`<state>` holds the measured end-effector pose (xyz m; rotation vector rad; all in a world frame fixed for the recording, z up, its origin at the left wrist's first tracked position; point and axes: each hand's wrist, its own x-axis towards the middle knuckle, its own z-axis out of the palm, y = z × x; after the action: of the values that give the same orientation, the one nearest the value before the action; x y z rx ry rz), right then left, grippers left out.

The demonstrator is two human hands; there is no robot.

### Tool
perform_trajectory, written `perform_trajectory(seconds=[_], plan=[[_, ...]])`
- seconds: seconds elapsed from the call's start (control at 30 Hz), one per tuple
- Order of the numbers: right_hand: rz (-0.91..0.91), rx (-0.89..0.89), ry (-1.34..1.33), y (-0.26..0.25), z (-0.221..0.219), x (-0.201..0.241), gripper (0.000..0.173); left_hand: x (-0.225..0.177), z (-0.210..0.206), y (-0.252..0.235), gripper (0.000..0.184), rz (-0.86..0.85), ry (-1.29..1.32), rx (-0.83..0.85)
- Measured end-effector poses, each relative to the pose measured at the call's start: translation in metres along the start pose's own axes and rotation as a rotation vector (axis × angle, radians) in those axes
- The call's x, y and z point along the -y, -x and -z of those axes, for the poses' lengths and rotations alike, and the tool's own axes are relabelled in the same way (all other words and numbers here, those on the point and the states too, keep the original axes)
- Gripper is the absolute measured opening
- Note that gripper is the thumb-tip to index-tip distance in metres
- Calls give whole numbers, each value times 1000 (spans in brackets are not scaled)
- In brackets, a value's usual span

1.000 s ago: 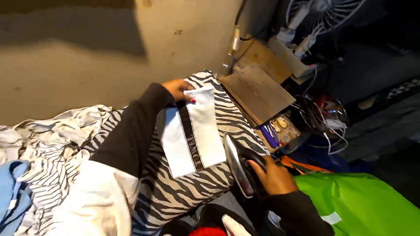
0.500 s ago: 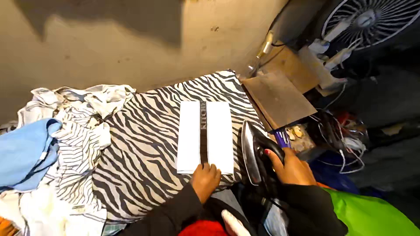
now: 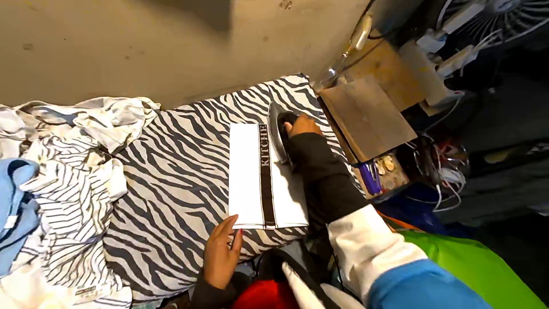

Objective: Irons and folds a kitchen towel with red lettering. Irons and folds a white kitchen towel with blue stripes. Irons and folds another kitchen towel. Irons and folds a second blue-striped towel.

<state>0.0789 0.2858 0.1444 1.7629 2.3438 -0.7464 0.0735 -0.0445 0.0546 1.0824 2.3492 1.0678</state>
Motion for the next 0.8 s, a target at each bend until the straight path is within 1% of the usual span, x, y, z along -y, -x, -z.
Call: perform_trajectory(seconds=[0.07, 0.13, 0.2, 0.27, 0.3, 0.37, 0.43, 0.47, 0.5, 0.6, 0.67, 0.73, 0.77, 0.8], plan=[[-28, 27, 47, 34, -7, -16, 64, 1, 0, -6, 36, 33, 58, -17], [-99, 108, 111, 94, -22, -43, 65, 3, 1, -11, 38, 63, 92, -33], [-161, 148, 143, 145, -38, -66, 65, 8, 6, -16, 41, 86, 94, -15], [-183, 156, 161, 165, -43, -74, 65, 15, 10, -17, 44, 65, 77, 27], [-191, 166, 160, 165, -42, -73, 65, 20, 11, -17, 46, 17, 61, 54], [-209, 176, 169, 158, -42, -67, 65, 29, 10, -22, 46, -152, 0, 101], [-206, 159, 180, 163, -46, -69, 64, 34, 11, -24, 32, -311, -106, 118], [-186, 147, 183, 166, -48, -73, 64, 36, 13, -26, 24, -364, -172, 111], [-163, 140, 190, 167, -48, -78, 64, 39, 13, -26, 19, -403, -235, 82], [-59, 162, 171, 155, -34, -98, 63, 50, 6, -15, 23, -459, -342, -35], [57, 118, 122, 139, -14, -107, 60, 52, 0, -15, 22, -485, -353, -95], [218, 19, 155, 133, -4, -98, 55, 47, -2, -15, 20, -473, -347, -106], [279, 18, 197, 133, -5, -88, 52, 46, -2, -12, 20, -466, -347, -90], [313, 62, 249, 132, -8, -73, 49, 47, -3, -12, 19, -477, -350, -83]])
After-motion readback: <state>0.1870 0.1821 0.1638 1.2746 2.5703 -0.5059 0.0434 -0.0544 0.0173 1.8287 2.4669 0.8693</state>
